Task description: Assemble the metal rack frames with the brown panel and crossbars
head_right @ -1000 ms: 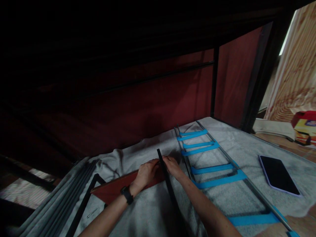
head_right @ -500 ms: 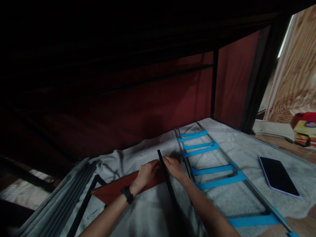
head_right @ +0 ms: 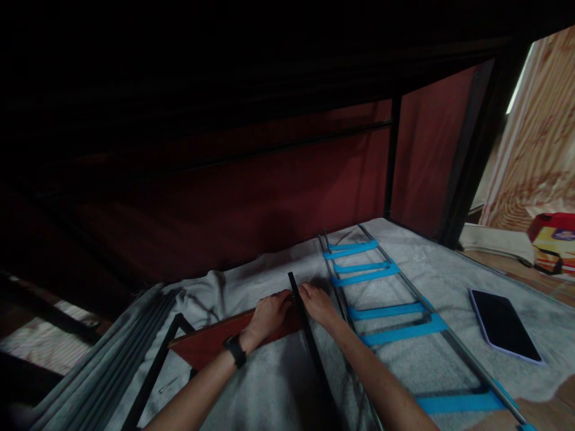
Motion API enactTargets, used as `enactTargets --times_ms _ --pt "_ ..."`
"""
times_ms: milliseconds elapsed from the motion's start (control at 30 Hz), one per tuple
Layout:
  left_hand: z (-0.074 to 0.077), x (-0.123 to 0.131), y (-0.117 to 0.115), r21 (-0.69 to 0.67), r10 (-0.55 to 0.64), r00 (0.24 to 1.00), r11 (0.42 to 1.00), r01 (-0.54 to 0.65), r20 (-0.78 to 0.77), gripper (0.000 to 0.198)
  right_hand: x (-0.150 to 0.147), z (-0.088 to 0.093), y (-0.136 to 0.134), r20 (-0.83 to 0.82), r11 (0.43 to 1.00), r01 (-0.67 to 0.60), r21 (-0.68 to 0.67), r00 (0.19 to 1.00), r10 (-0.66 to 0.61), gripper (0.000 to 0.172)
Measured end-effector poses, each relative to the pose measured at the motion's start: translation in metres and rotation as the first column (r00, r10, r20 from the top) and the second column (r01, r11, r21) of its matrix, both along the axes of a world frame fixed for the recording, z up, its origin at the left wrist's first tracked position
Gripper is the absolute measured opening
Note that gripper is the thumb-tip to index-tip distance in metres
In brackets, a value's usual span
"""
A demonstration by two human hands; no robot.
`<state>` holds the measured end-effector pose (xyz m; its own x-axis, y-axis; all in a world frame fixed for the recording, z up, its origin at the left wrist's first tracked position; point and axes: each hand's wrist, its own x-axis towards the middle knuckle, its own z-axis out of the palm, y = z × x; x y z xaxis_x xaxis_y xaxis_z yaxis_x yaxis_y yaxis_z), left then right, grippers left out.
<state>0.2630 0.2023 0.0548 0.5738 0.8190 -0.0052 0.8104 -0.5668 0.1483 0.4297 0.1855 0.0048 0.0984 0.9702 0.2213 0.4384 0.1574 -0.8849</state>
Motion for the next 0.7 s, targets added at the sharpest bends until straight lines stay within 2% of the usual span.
enactTargets --times_ms 100,233,400,500,633,700 --pt "0.001 0.001 -0.001 -0.014 0.017 0.999 1.000 -0.018 -0.027 0.033 0.000 -0.002 -0.002 -0.005 0.998 -0.044 0.037 0.999 0.044 0.035" --pt "0.002 0.001 -0.002 -0.017 0.014 1.000 1.000 -0.014 -0.021 0.035 0.000 -0.006 0.001 -0.111 0.999 -0.042 -0.002 0.993 0.042 0.037" --pt "-0.001 -0.001 -0.001 0.016 -0.026 1.000 1.000 0.026 -0.010 0.035 -0.001 -0.011 0.009 -0.199 0.996 -0.083 -0.026 0.977 0.076 0.033" --pt "-0.003 -0.002 0.000 0.023 -0.046 0.999 0.999 0.046 -0.009 0.034 -0.002 -0.016 0.011 -0.272 0.992 -0.114 -0.050 0.957 0.096 0.037" --pt "-0.002 -0.004 0.002 0.029 -0.082 0.997 0.996 0.082 -0.001 0.034 -0.002 -0.014 0.009 -0.232 0.992 -0.045 -0.119 0.973 0.017 0.046" --pt "0.000 -0.007 0.002 0.021 -0.142 0.989 0.990 0.142 0.044 0.034 0.001 -0.010 0.005 -0.187 0.988 -0.035 -0.149 0.982 0.006 0.052"
